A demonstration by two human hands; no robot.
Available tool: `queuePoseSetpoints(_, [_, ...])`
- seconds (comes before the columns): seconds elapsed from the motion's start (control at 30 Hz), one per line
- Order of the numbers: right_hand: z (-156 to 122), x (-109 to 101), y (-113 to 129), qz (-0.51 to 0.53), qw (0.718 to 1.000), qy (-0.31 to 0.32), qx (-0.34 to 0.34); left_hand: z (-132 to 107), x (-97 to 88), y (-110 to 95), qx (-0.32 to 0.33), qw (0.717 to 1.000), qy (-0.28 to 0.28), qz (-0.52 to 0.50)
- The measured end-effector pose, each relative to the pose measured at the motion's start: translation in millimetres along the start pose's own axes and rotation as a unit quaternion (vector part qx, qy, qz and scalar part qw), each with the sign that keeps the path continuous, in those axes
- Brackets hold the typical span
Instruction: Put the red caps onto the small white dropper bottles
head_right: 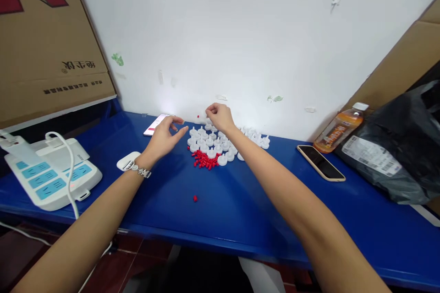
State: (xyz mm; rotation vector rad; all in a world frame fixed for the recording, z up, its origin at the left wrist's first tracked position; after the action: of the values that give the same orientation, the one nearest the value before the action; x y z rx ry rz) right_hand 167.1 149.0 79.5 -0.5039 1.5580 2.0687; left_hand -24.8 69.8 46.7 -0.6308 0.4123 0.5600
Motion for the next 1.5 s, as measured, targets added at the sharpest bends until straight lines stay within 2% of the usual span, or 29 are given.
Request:
queuePoseSetpoints(0.07, [21.5, 15.2, -6.8, -0.104, 0.994, 0.007, 0.023, -1.2, -0.2, 7.0, -0.012, 1.000, 0.012, 0.011])
queuePoseSetpoints(0.17, [37.6, 45.1, -10.1, -0.257, 0.966, 0.041, 0.005, -3.0, 5.1, 11.8, -0.009, 0.999, 0.039, 0.014])
queuePoseSetpoints(0.27, [43.5, 67.7, -14.4, -0.332, 0.939, 0.085, -0.011, -3.6, 7.4, 14.8, -0.008, 0.999, 0.046, 0.025])
queuePoseSetpoints(0.4, [55.1, 74.9, -17.5, -0.356, 0.929, 0.098, 0.000, -4.0, 7.3, 18.4, -0.028, 0.998, 0.050, 0.028])
queuePoseSetpoints(0.6, [70.4, 79.2, -0.8, -0.357, 0.932, 0.010, 0.052, -5.6, 14.3, 13.9, -0.007, 0.997, 0.072, 0.030])
queuePoseSetpoints(0.8, [65.5, 95.7, 5.6, -0.332, 0.936, -0.020, 0.119, -8.5, 23.7, 17.6, -0.014, 0.995, 0.093, 0.027])
queuePoseSetpoints(0.9, [62.3, 90.8, 5.0, -0.313, 0.940, -0.027, 0.133, -8.7, 24.6, 19.1, -0.018, 0.995, 0.098, 0.022])
queuePoseSetpoints(1.0, [52.2, 73.0, 5.0, -0.265, 0.954, -0.042, 0.134, -8.1, 23.1, 19.3, -0.020, 0.995, 0.093, 0.018])
queuePoseSetpoints(1.1, [24.5, 46.8, 3.7, -0.108, 0.985, -0.047, 0.125, -6.6, 21.0, 12.8, -0.007, 0.997, 0.071, -0.001])
queuePoseSetpoints(1.17, [-4.1, 34.2, 1.4, 0.029, 0.994, -0.003, 0.110, -6.3, 20.4, 4.1, 0.004, 0.998, 0.051, -0.020])
queuePoseSetpoints(1.23, [-36.7, 22.3, -3.7, 0.152, 0.981, 0.040, 0.111, -6.8, 22.8, -7.9, 0.017, 0.998, 0.044, -0.039])
queuePoseSetpoints(1.33, [-79.7, 8.4, -17.9, 0.262, 0.951, 0.071, 0.146, -8.2, 30.7, -31.0, 0.046, 0.995, 0.061, -0.064])
queuePoseSetpoints(1.43, [-104.0, 1.9, -29.4, 0.293, 0.940, 0.081, 0.154, -10.1, 39.3, -54.0, 0.091, 0.987, 0.103, -0.086])
queuePoseSetpoints(1.5, [-109.7, -3.3, -31.4, 0.268, 0.954, 0.063, 0.120, -11.8, 42.1, -64.0, 0.116, 0.981, 0.126, -0.088])
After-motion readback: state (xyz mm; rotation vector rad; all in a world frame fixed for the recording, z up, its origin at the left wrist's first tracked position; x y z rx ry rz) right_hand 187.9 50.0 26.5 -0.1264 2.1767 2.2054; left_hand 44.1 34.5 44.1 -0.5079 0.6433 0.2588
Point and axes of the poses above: each hand's wrist, its own z-axis towards the middle knuckle, its own x-axis out of the palm, y = z × x, the point moved 8 cm from there along z, towards the middle knuckle, and after that the axes turned 14 degrees about x, right-handed, at the moved point
